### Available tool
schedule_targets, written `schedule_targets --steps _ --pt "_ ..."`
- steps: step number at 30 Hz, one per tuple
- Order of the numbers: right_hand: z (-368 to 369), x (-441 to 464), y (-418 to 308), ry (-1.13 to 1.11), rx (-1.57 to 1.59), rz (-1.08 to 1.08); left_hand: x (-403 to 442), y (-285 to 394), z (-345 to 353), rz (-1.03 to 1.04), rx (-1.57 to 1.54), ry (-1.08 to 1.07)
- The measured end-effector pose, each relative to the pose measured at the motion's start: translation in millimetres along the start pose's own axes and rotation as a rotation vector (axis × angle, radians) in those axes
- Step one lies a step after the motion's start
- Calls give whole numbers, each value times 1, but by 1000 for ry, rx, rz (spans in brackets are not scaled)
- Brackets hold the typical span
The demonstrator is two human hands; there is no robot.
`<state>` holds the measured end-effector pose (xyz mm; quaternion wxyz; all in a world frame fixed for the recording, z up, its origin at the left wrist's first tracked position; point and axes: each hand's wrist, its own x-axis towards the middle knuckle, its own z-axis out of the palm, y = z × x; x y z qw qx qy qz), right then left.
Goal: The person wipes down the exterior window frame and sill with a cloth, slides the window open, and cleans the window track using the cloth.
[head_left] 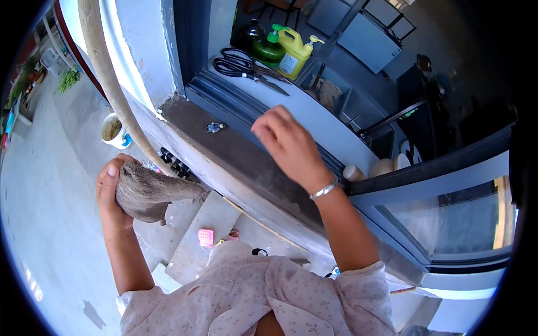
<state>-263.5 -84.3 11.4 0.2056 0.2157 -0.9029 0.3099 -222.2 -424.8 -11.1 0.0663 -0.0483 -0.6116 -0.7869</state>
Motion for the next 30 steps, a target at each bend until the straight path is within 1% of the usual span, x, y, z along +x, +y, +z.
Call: schedule_targets --steps 2,4,6,7,8,10,11,12,14,16,19,20,23,24,26,28,30 --pt "-8 -26 -39 -248 -21 39 4 2 -2 -64 -31 159" --pt "-5 -49 -64 -439 -171 -33 9 3 -9 -93 -37 111" --pt "1 -68 -66 -426 -161 -53 20 5 -2 -176 -121 267" --pt "4 -77 -66 -421 -156 -84 24 9 7 -173 -148 260" --pt "5 -83 -66 -410 -156 -70 25 11 14 -177 -142 244" --pt "4 -93 -66 -281 -72 -54 29 12 29 -85 -101 -43" --pt "2 -98 -66 -271 -76 -38 34 14 37 -103 -101 -122" --pt "-1 -104 -65 -282 -75 -31 38 16 48 -110 -100 -140" --pt "-10 -113 -63 -282 -77 -10 43 22 75 -83 29 -210" --pt "-18 -123 -61 -258 -91 -4 49 26 109 -58 55 -225" --pt "-32 -137 -64 -240 -82 49 63 24 150 79 208 -327" --pt "-36 -141 -65 -233 -87 62 65 22 164 76 207 -341" --pt "-46 -155 -66 -201 -76 110 60 13 211 493 431 -464" --pt "-48 -159 -66 -190 -74 125 58 9 225 541 476 -489" --pt "-53 -166 -66 -171 -77 151 49 3 254 590 525 -622" --pt "-57 -172 -67 -150 -63 191 45 -17 277 699 603 -714" --pt "-58 -178 -67 -146 -66 215 38 -40 291 719 685 -797"
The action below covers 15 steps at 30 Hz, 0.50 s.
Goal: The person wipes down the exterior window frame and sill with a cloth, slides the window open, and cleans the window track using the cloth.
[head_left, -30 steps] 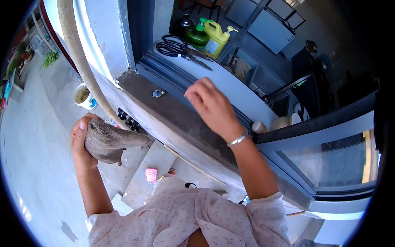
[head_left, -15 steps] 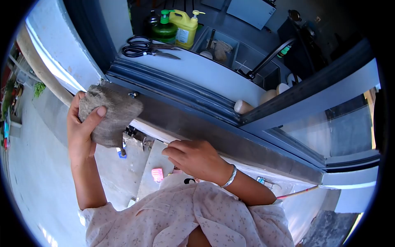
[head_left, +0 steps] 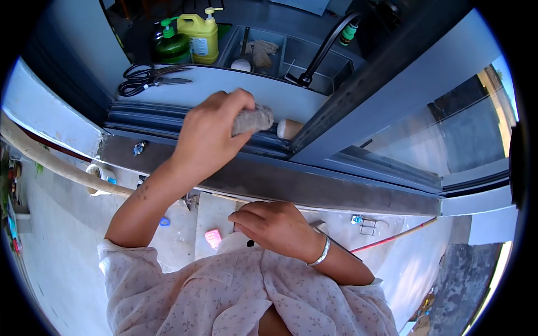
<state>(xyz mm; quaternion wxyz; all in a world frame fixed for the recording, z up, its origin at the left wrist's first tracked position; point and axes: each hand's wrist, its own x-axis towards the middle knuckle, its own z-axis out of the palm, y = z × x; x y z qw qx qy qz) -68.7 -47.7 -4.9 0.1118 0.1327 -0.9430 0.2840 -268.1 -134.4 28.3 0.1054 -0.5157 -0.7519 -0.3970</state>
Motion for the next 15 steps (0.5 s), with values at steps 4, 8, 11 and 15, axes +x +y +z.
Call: schedule_targets --steps 4,8,11,15 --pt "-1 -11 3 24 -2 45 -12 -8 30 171 -37 -299" --pt "3 -17 5 -8 -11 71 -18 -15 31 249 57 -370" --pt "3 -13 5 -10 12 35 -10 -9 14 203 198 -524" --pt "1 -17 6 6 32 42 -13 -22 -12 143 345 -505"
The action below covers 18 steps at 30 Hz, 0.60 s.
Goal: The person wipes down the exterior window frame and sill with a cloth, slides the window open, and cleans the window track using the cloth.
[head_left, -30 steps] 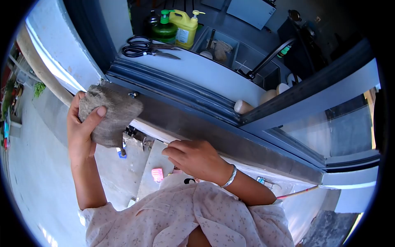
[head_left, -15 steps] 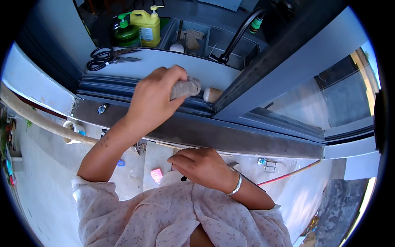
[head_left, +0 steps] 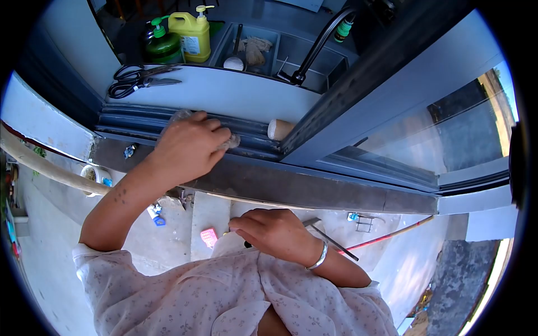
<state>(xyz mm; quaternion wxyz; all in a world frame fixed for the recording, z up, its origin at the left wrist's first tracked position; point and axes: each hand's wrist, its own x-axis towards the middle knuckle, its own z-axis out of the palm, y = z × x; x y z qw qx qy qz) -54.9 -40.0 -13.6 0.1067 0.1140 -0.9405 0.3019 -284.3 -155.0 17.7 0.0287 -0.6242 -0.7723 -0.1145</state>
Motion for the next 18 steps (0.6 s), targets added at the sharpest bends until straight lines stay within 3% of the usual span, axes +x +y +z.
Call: schedule_targets --steps 4,7,10,14,17,18 --pt "-1 -5 3 -10 4 1 3 8 1 -46 -119 181" --pt "1 -4 5 -38 12 10 21 39 12 48 -353 396" --pt "-2 -1 1 -42 -49 -20 27 50 46 134 -257 348" --pt "1 -3 4 -54 12 3 17 45 52 80 -201 413" --pt "-5 1 -1 -11 6 -18 6 35 32 -19 -71 221" --pt "-7 0 -2 -50 -4 11 2 27 36 -20 -81 275"
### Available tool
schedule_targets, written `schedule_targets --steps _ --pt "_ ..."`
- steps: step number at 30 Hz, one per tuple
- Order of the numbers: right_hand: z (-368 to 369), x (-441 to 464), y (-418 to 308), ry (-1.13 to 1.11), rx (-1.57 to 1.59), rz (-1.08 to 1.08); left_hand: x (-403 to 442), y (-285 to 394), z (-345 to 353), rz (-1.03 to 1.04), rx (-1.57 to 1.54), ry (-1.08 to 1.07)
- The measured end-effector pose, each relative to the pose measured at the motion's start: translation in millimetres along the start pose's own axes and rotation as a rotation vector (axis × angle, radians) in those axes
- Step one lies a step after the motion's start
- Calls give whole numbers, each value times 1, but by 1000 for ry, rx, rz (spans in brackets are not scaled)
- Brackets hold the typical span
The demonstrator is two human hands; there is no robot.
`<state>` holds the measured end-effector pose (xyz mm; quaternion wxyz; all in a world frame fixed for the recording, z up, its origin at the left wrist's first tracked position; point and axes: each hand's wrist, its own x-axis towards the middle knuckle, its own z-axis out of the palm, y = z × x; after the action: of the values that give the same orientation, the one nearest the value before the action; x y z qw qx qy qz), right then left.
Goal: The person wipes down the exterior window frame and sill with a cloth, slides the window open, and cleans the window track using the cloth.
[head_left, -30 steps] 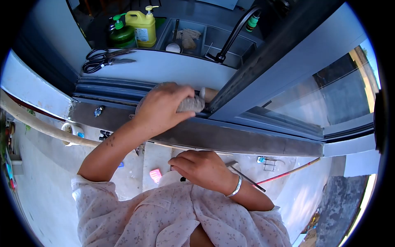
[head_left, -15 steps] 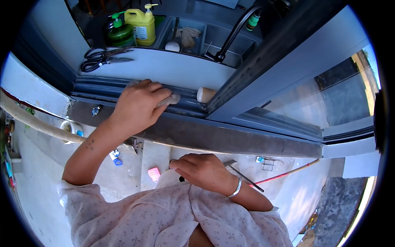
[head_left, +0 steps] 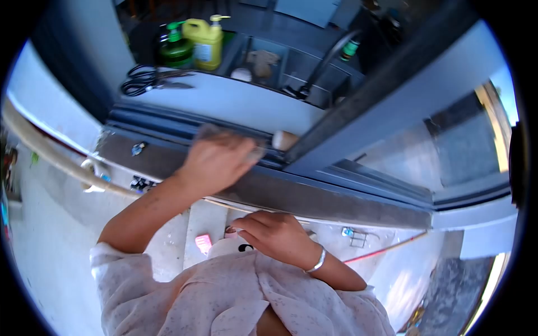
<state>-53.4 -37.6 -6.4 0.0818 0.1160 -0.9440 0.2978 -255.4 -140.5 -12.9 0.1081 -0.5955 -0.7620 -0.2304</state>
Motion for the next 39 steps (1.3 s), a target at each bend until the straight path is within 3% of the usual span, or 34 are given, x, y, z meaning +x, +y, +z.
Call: schedule_targets --steps 4,6,7,10,13,30,39 --pt "-39 16 -4 110 -279 -86 -13 -17 -17 -55 -26 43" --pt "-60 23 -4 226 -619 -190 -13 -18 -17 -42 -23 44" --pt "-71 26 -4 229 -635 -176 -14 -17 -15 -50 -31 55" --pt "-96 31 4 144 -1192 -153 -13 -15 -13 -49 -45 75" --pt "-102 27 10 74 -1318 -195 -17 -15 -16 -67 -59 73" --pt "-142 -30 28 118 -1122 -48 -13 -17 -11 -73 -81 88" --pt "-151 -51 35 101 -1128 -2 -15 -18 -14 -238 -178 82"
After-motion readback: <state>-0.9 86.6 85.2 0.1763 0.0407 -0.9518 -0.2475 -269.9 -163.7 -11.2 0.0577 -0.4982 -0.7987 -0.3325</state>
